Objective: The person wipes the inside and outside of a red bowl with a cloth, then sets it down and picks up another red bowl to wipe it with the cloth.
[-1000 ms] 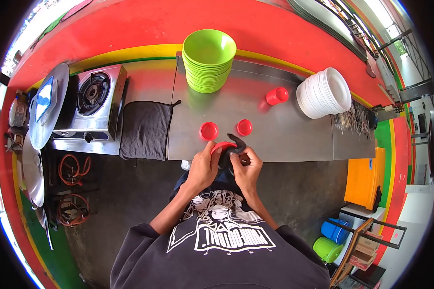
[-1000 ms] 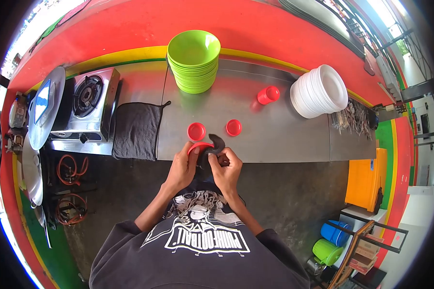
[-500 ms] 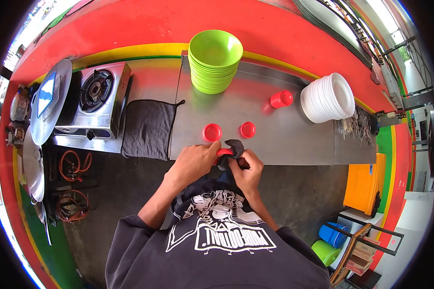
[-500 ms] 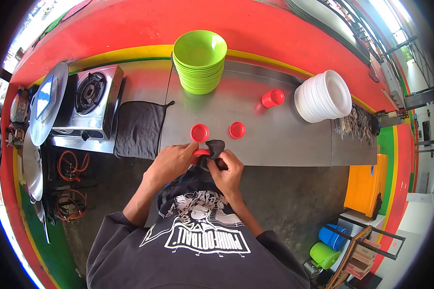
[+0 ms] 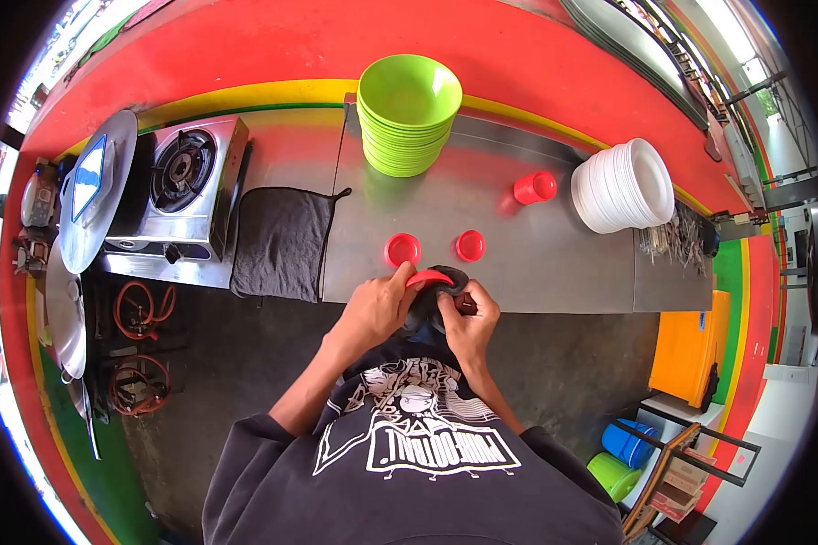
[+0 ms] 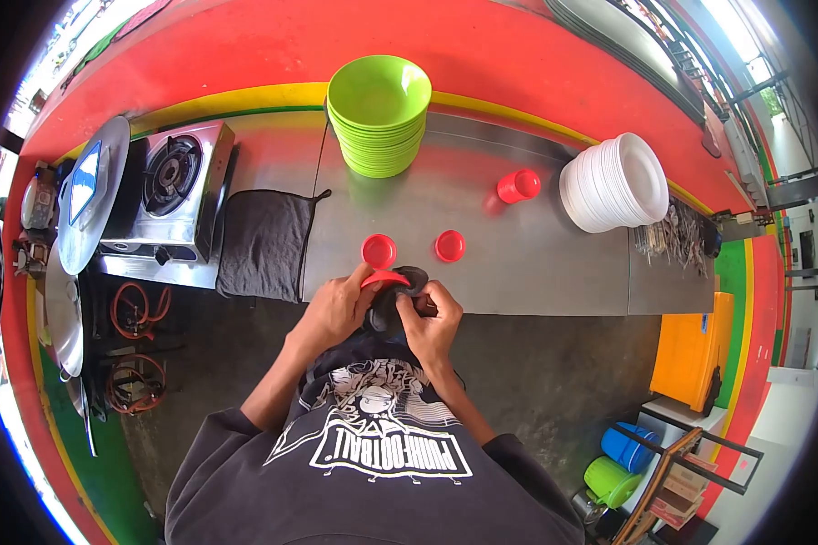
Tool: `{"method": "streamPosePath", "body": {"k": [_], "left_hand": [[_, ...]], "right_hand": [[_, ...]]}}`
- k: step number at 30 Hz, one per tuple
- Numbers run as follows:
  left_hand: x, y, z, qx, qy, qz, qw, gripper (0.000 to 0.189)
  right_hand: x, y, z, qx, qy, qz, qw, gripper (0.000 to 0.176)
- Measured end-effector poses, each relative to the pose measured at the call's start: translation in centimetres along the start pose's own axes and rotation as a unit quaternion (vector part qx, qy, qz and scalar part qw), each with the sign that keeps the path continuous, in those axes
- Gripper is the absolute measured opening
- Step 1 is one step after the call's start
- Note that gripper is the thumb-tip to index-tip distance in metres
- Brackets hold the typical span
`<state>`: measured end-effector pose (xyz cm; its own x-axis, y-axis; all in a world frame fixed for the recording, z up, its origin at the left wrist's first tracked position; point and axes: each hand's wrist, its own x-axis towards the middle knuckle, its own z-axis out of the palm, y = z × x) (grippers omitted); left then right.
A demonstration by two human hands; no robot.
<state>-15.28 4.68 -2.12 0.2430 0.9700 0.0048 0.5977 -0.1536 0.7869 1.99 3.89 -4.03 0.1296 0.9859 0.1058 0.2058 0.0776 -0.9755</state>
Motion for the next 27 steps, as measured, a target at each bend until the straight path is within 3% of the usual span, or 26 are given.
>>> {"method": "streamPosePath", "body": {"k": [8, 11, 14, 17, 20, 27], "left_hand": [[0.2, 1.1, -1.9, 0.12, -0.103, 0.004, 0.987, 0.02], [0.2, 0.9, -0.7, 0.09, -0.005, 0.056, 0.994, 0.019], [-0.2, 1.7, 0.6, -0.149, -0.003, -0.007, 0.989, 0.025], [-0.7, 1.7, 2.5, -0.395, 0.018, -0.069, 0.916, 0.036], [-1.0, 1.6, 2.2, -0.483, -0.019, -0.137, 0.865, 0.041], [-1.5, 0.4, 2.8, -0.536, 0.03, -0.102, 0.837, 0.05]], "right_hand": [[0.4, -0.4, -0.3, -0.069, -0.025, -0.094, 0.993, 0.016], [1.0, -0.7, -0.3, -0.067, 0.003, -0.135, 0.989, 0.014], [1.5, -1.0, -0.5, -0.065, 0.036, -0.165, 0.983, 0.016], [1.4, -0.7, -0.5, -0.073, 0.062, -0.161, 0.982, 0.018], [1.4, -0.7, -0.4, -0.068, 0.042, -0.182, 0.98, 0.02], [1.4, -1.5, -0.1, -0.036, -0.022, -0.22, 0.975, 0.021]]}}
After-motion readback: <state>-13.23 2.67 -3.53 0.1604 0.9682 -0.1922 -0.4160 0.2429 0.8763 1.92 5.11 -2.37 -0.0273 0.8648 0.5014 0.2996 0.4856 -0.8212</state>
